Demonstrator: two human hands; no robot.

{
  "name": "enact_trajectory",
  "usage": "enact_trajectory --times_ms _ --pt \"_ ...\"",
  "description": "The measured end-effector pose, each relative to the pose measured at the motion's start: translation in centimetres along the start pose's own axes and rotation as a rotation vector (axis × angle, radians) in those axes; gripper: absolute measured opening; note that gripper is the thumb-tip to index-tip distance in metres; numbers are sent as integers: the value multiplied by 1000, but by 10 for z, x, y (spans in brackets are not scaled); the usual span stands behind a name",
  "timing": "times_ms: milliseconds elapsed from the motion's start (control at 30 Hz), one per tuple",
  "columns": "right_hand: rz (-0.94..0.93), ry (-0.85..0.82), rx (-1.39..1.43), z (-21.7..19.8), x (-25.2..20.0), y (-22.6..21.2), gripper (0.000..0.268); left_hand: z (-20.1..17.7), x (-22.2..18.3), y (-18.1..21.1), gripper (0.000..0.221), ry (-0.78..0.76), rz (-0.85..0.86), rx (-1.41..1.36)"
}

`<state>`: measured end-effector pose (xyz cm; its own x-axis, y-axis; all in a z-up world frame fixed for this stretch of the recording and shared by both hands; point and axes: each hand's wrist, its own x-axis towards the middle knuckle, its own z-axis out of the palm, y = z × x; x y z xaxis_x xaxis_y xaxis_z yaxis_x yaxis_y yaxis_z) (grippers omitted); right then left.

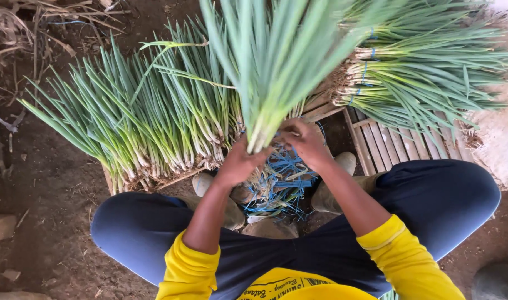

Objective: Bundling and tying green onions with plastic twine in an agricultural setting

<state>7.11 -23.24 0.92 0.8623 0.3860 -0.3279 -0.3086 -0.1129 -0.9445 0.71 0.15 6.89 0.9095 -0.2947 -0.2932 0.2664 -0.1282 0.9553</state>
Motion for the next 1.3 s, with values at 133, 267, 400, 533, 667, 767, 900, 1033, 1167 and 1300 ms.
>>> enact_trajectory --times_ms 133,267,400,533,667,767,900,1033,1167,1300 --pt "41 19 50 -8 30 52 20 -40 -6 22 57 155 -45 -54" --pt "237 46 -192 17 53 68 62 -77 -14 67 48 423 -237 4" --pt "292 -48 -60 40 73 113 36 -129 -6 58 52 491 -355 280" --pt "226 -168 -186 92 92 146 30 -146 -5 57 52 535 -383 294" --pt "110 -177 -542 158 110 172 34 -150 -7 62 41 530 -322 153" --pt "113 -175 -707 202 116 171 49 -147 -18 79 39 498 -238 84" --pt "38 -95 -984 239 129 207 58 -139 -28 96 35 521 -213 79" --pt "-194 13 -1189 241 152 286 53 -142 -30 110 56 487 -268 72" --pt "-283 -30 -1204 229 151 242 51 -148 -19 90 65 521 -208 191" --pt "21 -104 -996 203 187 279 69 -152 -24 93 48 492 -172 64"
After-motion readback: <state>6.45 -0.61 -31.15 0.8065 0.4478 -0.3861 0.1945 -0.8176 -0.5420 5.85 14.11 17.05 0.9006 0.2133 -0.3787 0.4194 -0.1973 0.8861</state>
